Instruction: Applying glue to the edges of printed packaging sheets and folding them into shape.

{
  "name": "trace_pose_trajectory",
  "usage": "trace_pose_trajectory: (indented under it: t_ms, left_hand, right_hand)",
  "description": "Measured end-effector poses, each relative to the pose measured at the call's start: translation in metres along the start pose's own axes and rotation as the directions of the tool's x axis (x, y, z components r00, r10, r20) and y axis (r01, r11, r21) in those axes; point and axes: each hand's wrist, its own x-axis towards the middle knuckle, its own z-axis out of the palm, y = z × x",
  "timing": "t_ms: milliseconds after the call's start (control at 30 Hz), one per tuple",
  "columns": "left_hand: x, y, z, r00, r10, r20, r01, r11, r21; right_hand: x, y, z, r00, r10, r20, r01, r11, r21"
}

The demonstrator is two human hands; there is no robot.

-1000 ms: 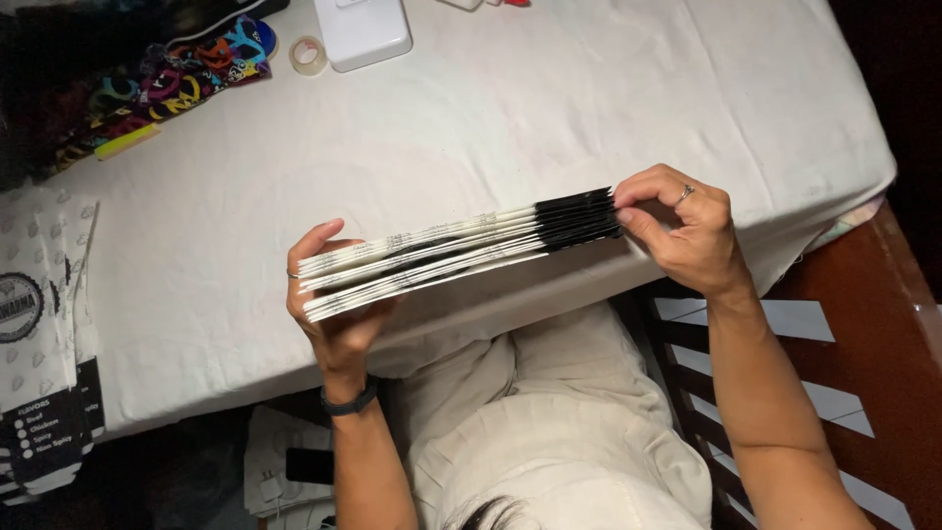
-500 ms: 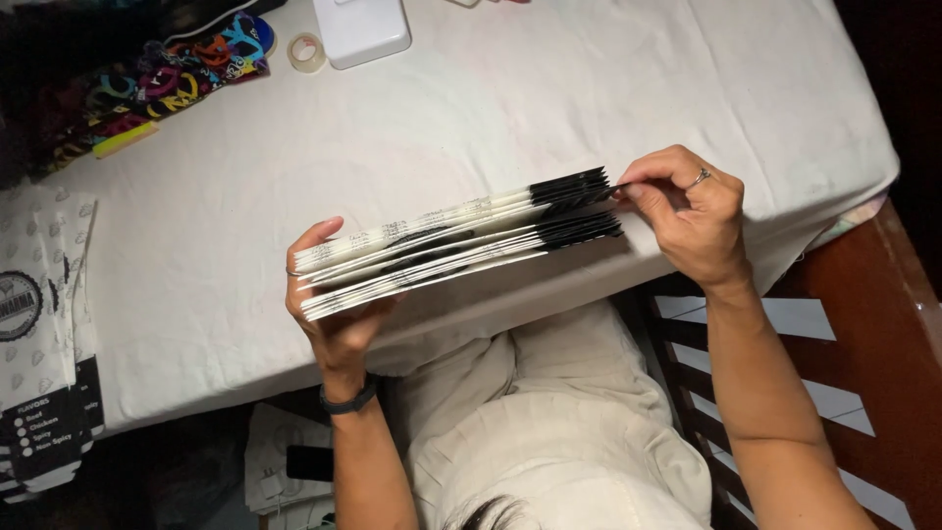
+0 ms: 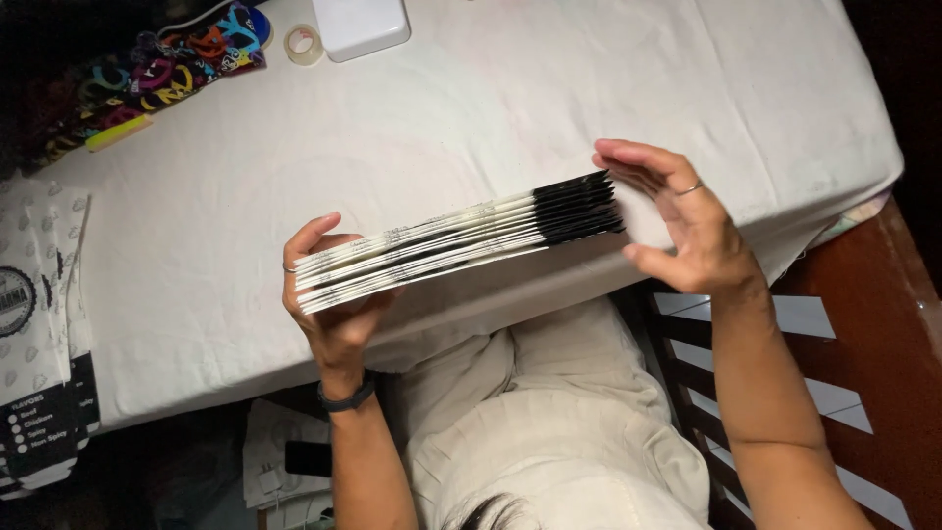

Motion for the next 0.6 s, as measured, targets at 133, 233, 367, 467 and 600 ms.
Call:
trace_pose_trajectory:
  t_ms: [133, 233, 367, 467, 600]
  left_hand:
    - [-0.003, -0.002, 0.004, 1.000, -0.003, -0.011, 0.003, 1.000, 0.006]
    - [-0.005, -0.007, 0.004, 1.000, 0.009, -0.002, -0.009, 1.000, -0.001]
    - [-0.004, -0.004, 0.004, 1.000, 0.026, 0.007, -0.026, 1.000, -0.013]
    - [-0.004, -0.003, 0.003, 0.999, 0.048, -0.004, -0.048, 0.999, 0.007]
    - [-0.004, -0.004, 0.003, 0.998, 0.055, -0.009, -0.055, 0.998, 0.029]
  right_hand:
    - [0.003, -0.005, 0.010, 0.996, 0.088, 0.022, -0.082, 0.976, -0.199]
    - [-0.005, 0.005, 0.007, 0.991, 0.127, -0.038, -0.132, 0.956, -0.264]
    - [-0.004, 0.007, 0.013, 0.986, 0.132, -0.102, -0.156, 0.950, -0.272]
    - [-0.007, 0.008, 0.014, 0.971, 0.182, -0.154, -0.215, 0.949, -0.229]
    - [-0.012, 0.014, 0.019, 0.987, 0.145, -0.065, -0.150, 0.987, -0.063]
